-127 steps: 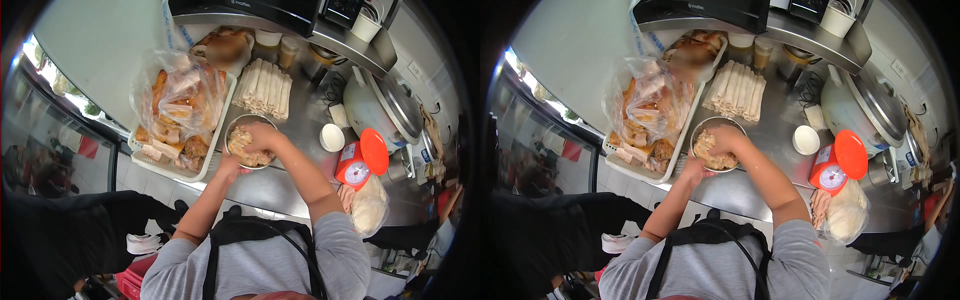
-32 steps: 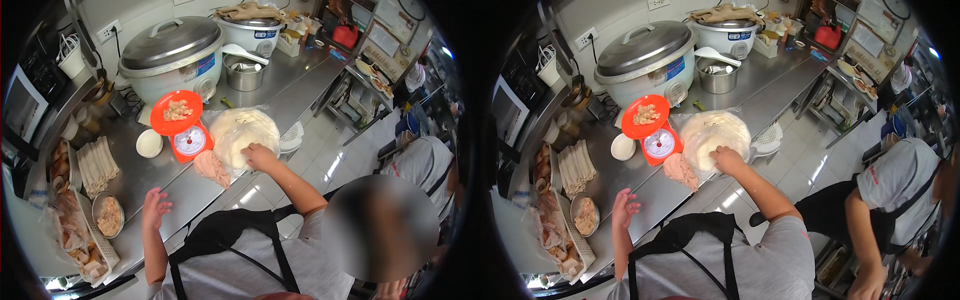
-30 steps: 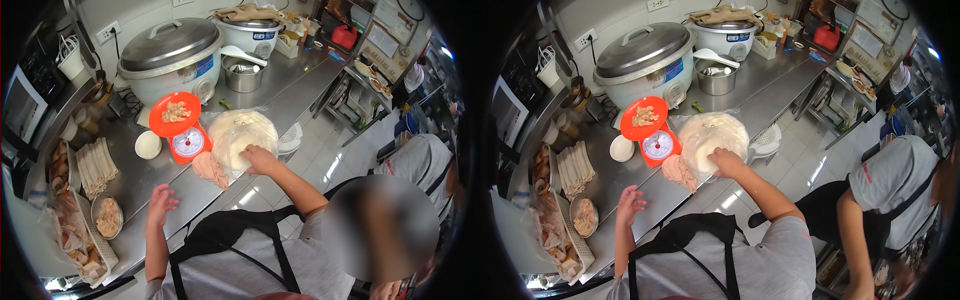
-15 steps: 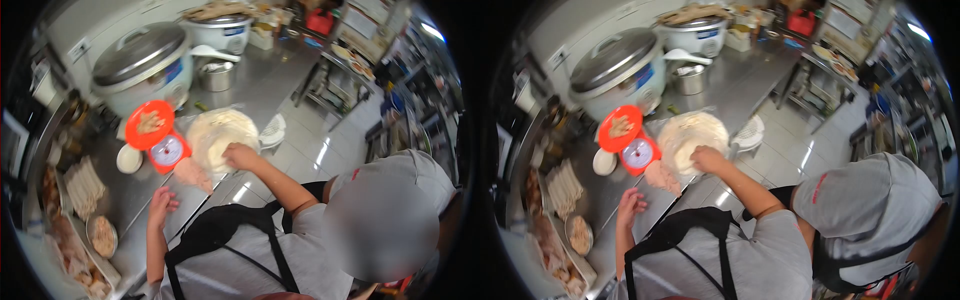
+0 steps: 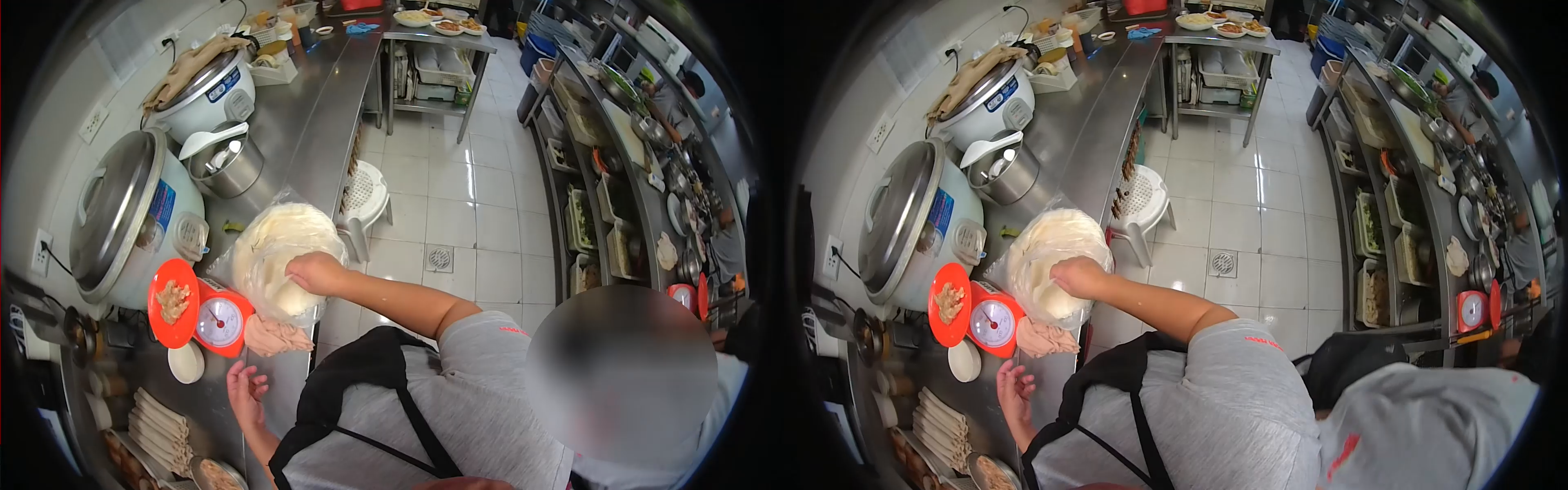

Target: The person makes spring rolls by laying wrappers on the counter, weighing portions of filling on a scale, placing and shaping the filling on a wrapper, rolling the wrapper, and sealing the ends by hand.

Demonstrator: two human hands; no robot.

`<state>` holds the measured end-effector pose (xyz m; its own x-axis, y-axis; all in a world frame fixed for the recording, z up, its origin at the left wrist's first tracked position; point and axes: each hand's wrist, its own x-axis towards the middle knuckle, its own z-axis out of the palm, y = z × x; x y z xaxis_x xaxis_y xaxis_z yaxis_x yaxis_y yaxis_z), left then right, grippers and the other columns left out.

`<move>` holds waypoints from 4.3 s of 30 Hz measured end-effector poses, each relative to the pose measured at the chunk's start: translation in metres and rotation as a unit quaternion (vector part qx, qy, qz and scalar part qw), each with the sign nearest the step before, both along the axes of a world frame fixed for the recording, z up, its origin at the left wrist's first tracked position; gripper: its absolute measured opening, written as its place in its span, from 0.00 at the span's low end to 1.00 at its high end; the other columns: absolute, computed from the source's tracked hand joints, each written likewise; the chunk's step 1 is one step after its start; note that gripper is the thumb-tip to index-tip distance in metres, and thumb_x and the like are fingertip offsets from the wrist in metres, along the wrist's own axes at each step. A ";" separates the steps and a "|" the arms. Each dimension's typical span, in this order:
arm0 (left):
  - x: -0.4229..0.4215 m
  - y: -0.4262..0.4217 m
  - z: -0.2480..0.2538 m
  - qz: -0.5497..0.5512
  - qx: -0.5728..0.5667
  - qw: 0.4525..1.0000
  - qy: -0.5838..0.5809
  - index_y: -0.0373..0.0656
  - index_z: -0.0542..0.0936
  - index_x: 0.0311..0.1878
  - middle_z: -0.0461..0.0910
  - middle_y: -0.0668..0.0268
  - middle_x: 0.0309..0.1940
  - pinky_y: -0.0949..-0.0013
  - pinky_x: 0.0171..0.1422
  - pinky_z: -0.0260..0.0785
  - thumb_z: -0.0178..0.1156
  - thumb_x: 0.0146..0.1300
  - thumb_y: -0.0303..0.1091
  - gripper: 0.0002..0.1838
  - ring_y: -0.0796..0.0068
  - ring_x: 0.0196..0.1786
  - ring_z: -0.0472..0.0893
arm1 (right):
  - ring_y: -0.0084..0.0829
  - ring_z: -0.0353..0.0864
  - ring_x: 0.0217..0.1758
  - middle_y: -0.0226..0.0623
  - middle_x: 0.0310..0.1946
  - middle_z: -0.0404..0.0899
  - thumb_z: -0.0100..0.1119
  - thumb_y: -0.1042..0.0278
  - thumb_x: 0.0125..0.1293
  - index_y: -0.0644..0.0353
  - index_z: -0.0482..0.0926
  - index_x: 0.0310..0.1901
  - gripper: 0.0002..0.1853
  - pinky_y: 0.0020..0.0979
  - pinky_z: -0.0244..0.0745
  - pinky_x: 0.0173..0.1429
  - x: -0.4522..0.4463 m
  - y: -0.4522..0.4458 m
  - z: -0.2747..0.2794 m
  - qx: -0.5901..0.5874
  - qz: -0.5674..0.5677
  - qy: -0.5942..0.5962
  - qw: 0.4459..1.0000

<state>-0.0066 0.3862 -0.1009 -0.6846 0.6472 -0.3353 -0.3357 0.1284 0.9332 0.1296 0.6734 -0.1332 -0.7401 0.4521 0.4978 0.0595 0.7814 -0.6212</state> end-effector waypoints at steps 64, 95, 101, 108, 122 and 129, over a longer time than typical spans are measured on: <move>0.085 -0.117 0.080 0.337 0.008 0.811 0.477 0.39 0.70 0.40 0.71 0.70 0.31 0.82 0.36 0.60 0.49 0.63 0.24 0.04 0.85 0.31 0.68 | 0.33 0.78 0.29 0.31 0.25 0.77 0.58 0.63 0.56 0.54 0.76 0.31 0.06 0.32 0.73 0.31 -0.010 -0.153 0.145 -0.025 0.410 0.086 0.908; -0.021 -0.170 -0.051 0.292 -0.452 0.747 0.389 0.41 0.76 0.38 0.78 0.52 0.34 0.54 0.43 0.68 0.55 0.55 0.38 0.12 0.50 0.40 0.77 | 0.46 0.78 0.40 0.46 0.34 0.79 0.52 0.63 0.58 0.57 0.76 0.39 0.10 0.42 0.72 0.45 -0.148 -0.189 -0.020 -0.055 0.279 -0.231 0.930; -0.009 -0.172 -0.054 0.321 -0.418 0.756 0.389 0.41 0.75 0.43 0.76 0.53 0.39 0.56 0.47 0.67 0.60 0.52 0.39 0.16 0.53 0.44 0.75 | 0.44 0.79 0.38 0.45 0.32 0.80 0.53 0.66 0.57 0.59 0.76 0.38 0.09 0.39 0.73 0.43 -0.156 -0.194 -0.026 -0.077 0.287 -0.217 0.930; 0.025 -0.098 0.001 0.380 -0.278 0.700 0.537 0.43 0.75 0.43 0.72 0.55 0.46 0.53 0.60 0.58 0.64 0.47 0.39 0.19 0.52 0.55 0.67 | 0.30 0.77 0.28 0.37 0.26 0.79 0.55 0.68 0.56 0.60 0.76 0.35 0.08 0.30 0.71 0.34 -0.149 -0.220 0.036 -0.182 0.437 -0.255 0.843; -0.051 -0.163 0.114 0.194 -0.278 0.808 0.482 0.41 0.76 0.36 0.78 0.61 0.28 0.68 0.39 0.68 0.57 0.58 0.33 0.07 0.68 0.34 0.77 | 0.38 0.78 0.37 0.44 0.37 0.78 0.55 0.71 0.56 0.61 0.76 0.38 0.08 0.32 0.71 0.42 -0.153 -0.218 0.071 -0.177 0.340 -0.126 0.915; 0.014 -0.195 0.099 0.142 -0.239 0.709 0.648 0.43 0.77 0.33 0.76 0.62 0.29 0.62 0.42 0.67 0.58 0.49 0.26 0.06 0.60 0.37 0.76 | 0.41 0.75 0.38 0.37 0.32 0.76 0.55 0.77 0.48 0.56 0.78 0.33 0.09 0.37 0.70 0.42 -0.117 -0.202 0.086 0.051 0.428 0.011 0.902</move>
